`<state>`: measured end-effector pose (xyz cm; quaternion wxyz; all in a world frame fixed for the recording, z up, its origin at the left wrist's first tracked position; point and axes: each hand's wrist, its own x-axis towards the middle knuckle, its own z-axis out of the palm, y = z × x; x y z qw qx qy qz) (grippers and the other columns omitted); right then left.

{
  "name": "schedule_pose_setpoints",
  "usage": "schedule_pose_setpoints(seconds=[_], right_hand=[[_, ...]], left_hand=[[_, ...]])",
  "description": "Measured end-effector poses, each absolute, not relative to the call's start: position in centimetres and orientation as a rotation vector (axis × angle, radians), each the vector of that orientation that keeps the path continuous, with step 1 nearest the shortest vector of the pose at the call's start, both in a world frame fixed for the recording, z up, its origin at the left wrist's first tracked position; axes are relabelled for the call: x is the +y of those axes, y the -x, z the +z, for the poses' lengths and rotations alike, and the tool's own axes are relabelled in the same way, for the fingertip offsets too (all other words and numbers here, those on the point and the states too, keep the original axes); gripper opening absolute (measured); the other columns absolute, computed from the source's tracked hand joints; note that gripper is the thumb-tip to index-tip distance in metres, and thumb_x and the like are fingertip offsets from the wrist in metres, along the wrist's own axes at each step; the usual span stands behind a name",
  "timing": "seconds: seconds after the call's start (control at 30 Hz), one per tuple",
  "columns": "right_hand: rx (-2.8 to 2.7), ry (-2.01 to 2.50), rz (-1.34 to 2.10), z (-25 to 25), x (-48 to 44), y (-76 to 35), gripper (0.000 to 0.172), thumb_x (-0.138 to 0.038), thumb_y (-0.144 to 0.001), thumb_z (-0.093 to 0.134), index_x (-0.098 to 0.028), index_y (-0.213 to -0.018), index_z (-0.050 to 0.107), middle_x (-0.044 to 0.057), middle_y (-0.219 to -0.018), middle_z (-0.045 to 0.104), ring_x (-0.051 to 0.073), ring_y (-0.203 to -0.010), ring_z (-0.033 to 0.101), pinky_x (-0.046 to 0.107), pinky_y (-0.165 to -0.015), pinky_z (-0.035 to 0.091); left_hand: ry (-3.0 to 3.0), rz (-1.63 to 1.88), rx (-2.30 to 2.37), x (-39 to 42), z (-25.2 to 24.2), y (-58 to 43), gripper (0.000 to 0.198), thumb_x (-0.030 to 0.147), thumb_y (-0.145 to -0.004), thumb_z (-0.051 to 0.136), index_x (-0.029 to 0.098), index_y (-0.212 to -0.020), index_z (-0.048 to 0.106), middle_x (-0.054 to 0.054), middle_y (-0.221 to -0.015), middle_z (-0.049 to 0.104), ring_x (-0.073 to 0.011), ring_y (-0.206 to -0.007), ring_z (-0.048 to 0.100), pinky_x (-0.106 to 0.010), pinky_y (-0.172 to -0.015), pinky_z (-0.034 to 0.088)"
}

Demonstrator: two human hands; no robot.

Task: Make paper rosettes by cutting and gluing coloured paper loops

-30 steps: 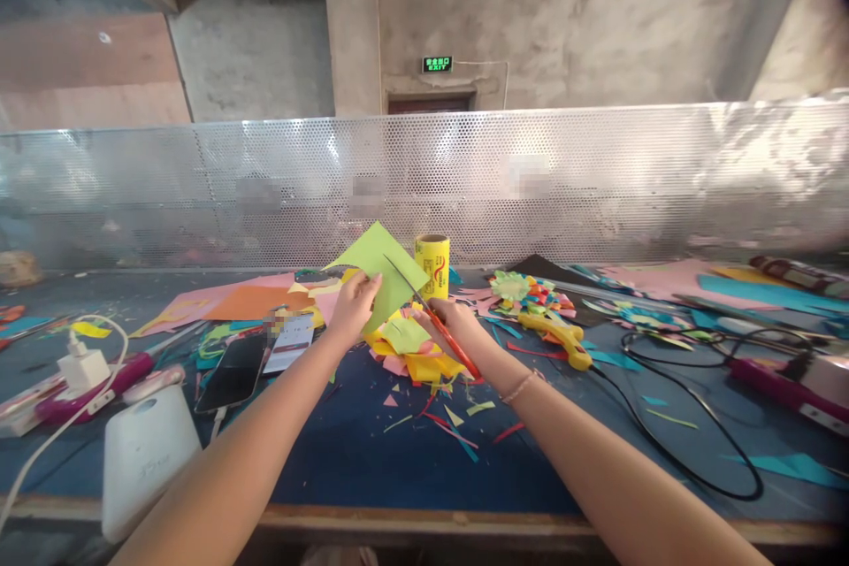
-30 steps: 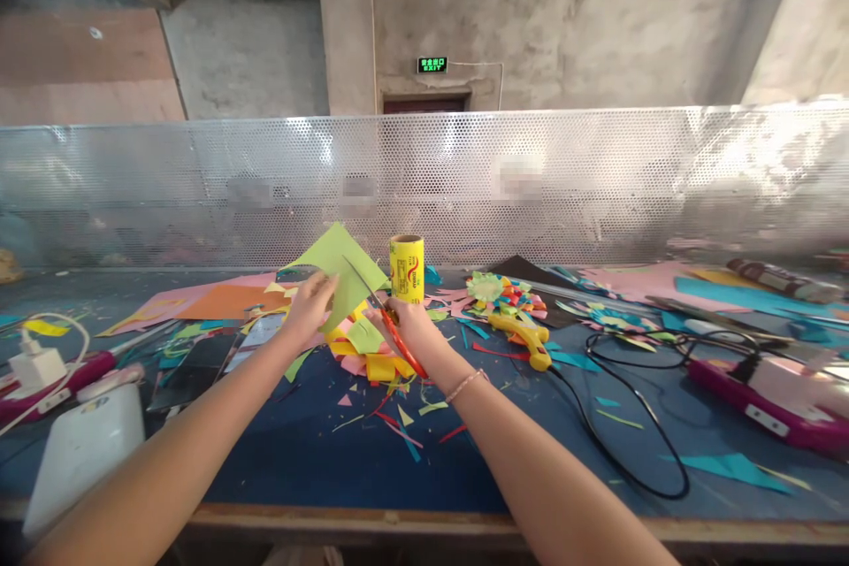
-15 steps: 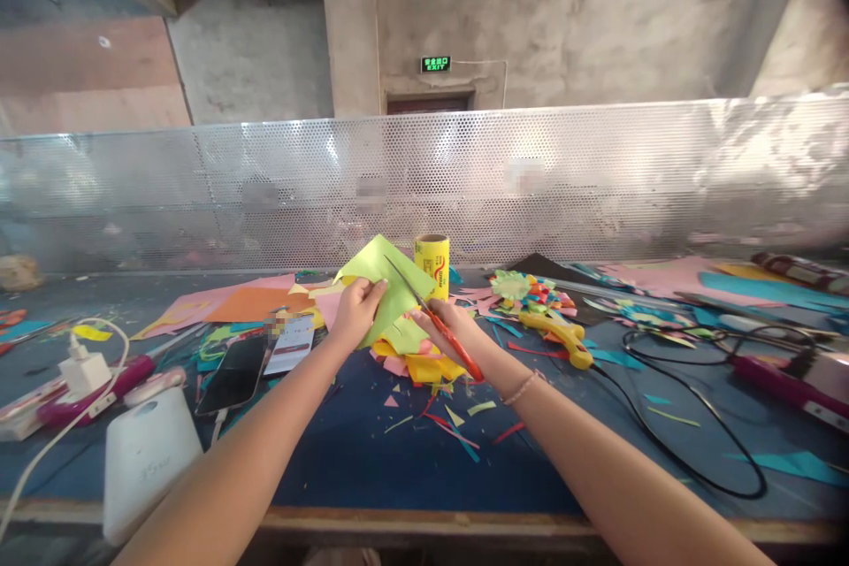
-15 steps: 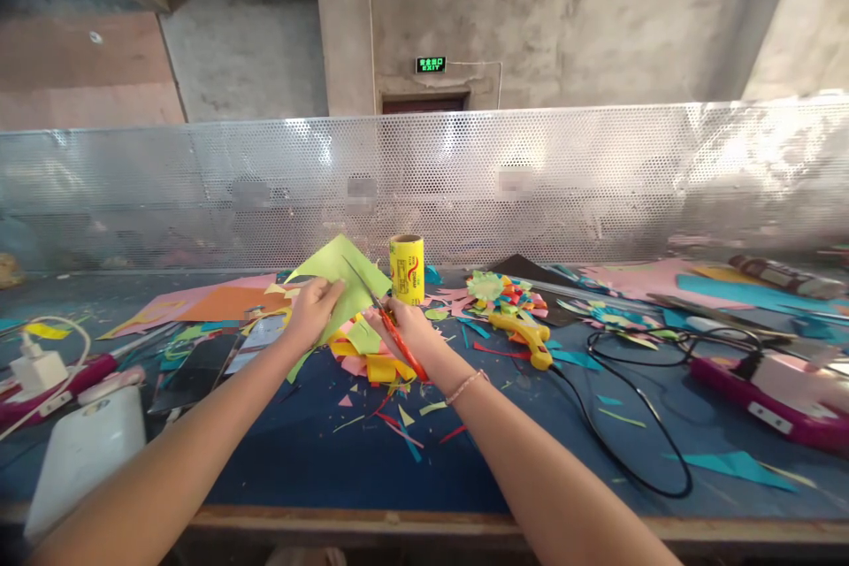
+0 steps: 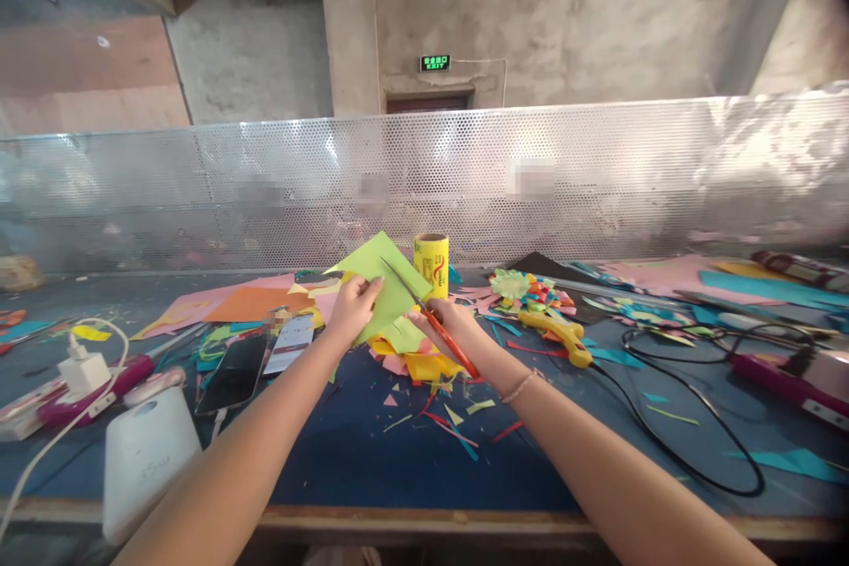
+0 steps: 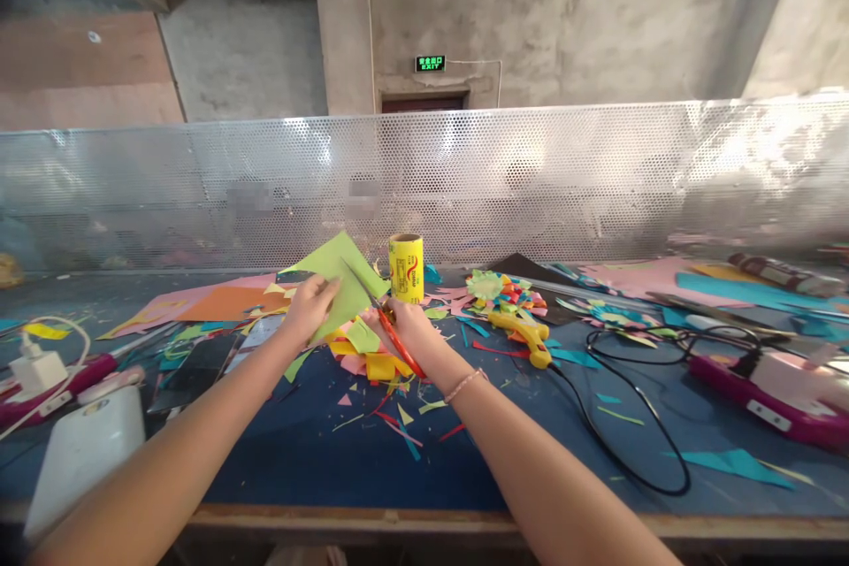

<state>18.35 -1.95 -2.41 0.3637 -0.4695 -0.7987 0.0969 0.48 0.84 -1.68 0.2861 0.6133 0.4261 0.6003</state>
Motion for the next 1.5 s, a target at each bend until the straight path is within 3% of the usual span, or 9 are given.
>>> schedule_pose_setpoints(seconds=[0.6,0.77,1.1,1.37,1.5], right_hand=[[-2.094,1.207,0.269,-2.1,-2.4,-18.0,0.037,-0.049,-0.083,0.037,-0.019,-0.062,0.043,0.000,-0.057,0.048,0.011,-0.054,0.046,0.022,-0.050,0.031],[-2.085,1.125,0.303,-2.3,-2.6,-18.1,0.035,-0.050,-0.083,0.038,-0.019,-0.070,0.044,0.001,-0.065,0.053,0.013,-0.060,0.050,0.024,-0.056,0.036],[-2.028,1.186,0.380,-2.5,-2.4,-17.8,0.035,-0.048,-0.084,0.036,-0.019,-0.069,0.048,0.004,-0.066,0.058,0.016,-0.064,0.055,0.025,-0.059,0.039],[-2.030,1.044,0.398,-2.9,-2.4,-17.9,0.032,-0.047,-0.084,0.036,-0.019,-0.074,0.046,0.002,-0.070,0.056,0.013,-0.063,0.050,0.024,-0.058,0.038],[-1.992,1.068,0.412,-3.0,-2.3,-17.9,0.033,-0.049,-0.085,0.034,-0.020,-0.072,0.042,-0.001,-0.063,0.051,0.012,-0.059,0.047,0.024,-0.056,0.037]], left_hand=[[-1.402,1.644,1.001,0.2,-1.2,-0.8,0.044,0.049,-0.064,0.063,0.019,-0.051,0.034,0.009,-0.039,0.030,-0.0044,-0.034,0.030,-0.019,-0.037,0.021],[-1.555,1.575,1.070,0.1,-1.2,-0.8,0.046,0.049,-0.068,0.060,0.018,-0.045,0.035,0.007,-0.037,0.031,-0.0044,-0.034,0.029,-0.020,-0.036,0.020],[-1.630,1.485,1.008,0.7,-2.3,-0.9,0.043,0.050,-0.068,0.061,0.016,-0.049,0.041,0.004,-0.044,0.042,-0.0072,-0.041,0.041,-0.020,-0.041,0.030],[-1.625,1.381,0.977,0.4,-2.2,-1.0,0.042,0.050,-0.065,0.063,0.016,-0.048,0.046,0.004,-0.041,0.043,-0.0078,-0.040,0.040,-0.021,-0.041,0.031],[-1.681,1.273,0.949,-0.2,-1.8,-1.4,0.043,0.050,-0.065,0.062,0.015,-0.047,0.045,0.004,-0.042,0.041,-0.0062,-0.039,0.037,-0.020,-0.041,0.029]])
